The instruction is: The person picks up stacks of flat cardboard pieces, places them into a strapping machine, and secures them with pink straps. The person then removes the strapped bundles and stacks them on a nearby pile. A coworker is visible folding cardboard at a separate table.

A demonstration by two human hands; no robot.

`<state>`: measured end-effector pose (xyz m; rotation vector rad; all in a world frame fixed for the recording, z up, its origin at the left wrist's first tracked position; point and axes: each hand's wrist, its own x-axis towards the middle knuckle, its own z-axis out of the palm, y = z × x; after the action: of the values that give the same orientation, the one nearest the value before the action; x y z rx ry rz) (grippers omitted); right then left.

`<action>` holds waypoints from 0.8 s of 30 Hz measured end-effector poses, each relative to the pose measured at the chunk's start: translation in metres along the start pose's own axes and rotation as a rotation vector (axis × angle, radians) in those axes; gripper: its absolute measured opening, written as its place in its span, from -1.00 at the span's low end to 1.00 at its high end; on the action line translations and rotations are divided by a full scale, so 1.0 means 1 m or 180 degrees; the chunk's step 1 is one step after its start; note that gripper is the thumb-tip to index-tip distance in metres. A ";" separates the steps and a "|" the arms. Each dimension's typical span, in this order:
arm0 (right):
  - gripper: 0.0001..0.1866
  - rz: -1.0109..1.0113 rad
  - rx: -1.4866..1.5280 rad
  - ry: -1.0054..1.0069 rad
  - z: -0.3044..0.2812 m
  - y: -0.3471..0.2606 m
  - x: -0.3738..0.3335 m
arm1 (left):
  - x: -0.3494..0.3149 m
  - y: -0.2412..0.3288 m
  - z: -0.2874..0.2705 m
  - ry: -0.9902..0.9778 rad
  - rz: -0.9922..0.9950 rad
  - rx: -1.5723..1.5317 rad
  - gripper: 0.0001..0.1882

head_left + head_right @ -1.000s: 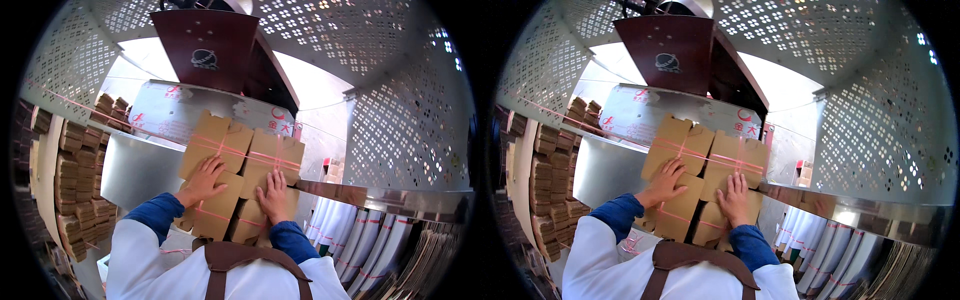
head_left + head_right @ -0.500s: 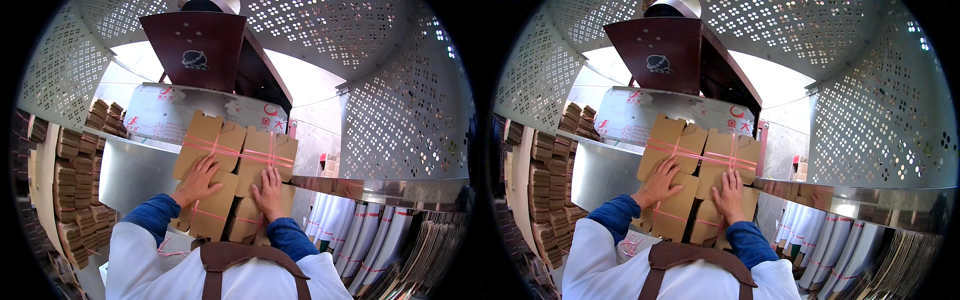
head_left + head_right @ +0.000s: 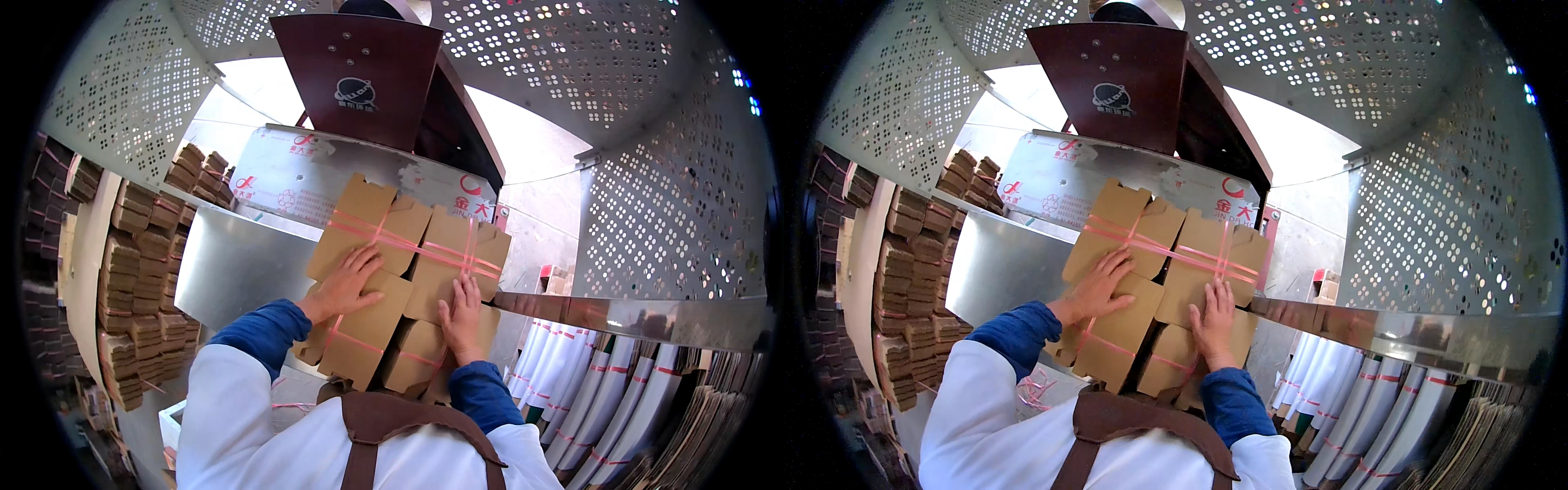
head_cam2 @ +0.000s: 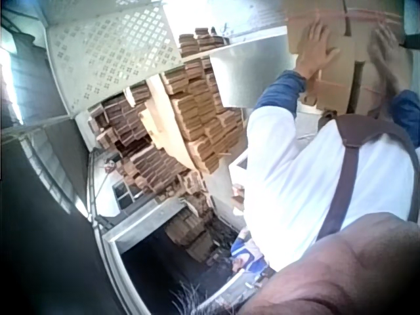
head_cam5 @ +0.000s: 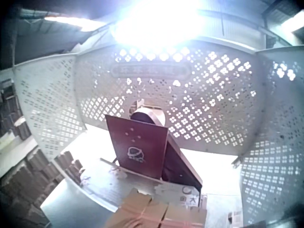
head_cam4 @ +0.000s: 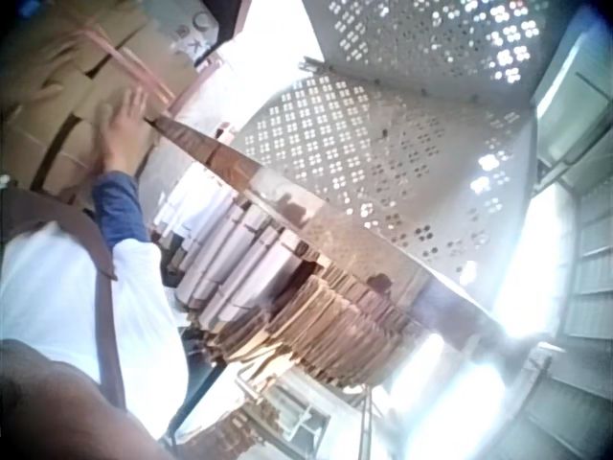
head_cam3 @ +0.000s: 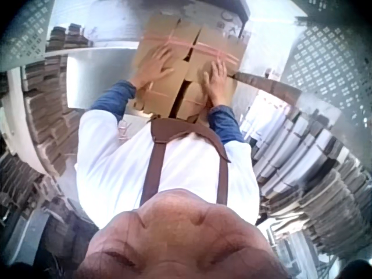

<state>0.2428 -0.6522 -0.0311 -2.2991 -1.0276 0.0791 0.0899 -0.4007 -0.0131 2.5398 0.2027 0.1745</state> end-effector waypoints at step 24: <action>-0.38 0.1941 0.1617 -0.1048 -0.023 0.054 -0.030 | -0.159 -0.105 0.023 0.1040 -0.2474 -0.3931 -0.39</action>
<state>0.2638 -0.7122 -0.0483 -2.0652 -0.3448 0.8817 -0.0730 -0.3562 -0.1042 1.0864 0.8680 0.2824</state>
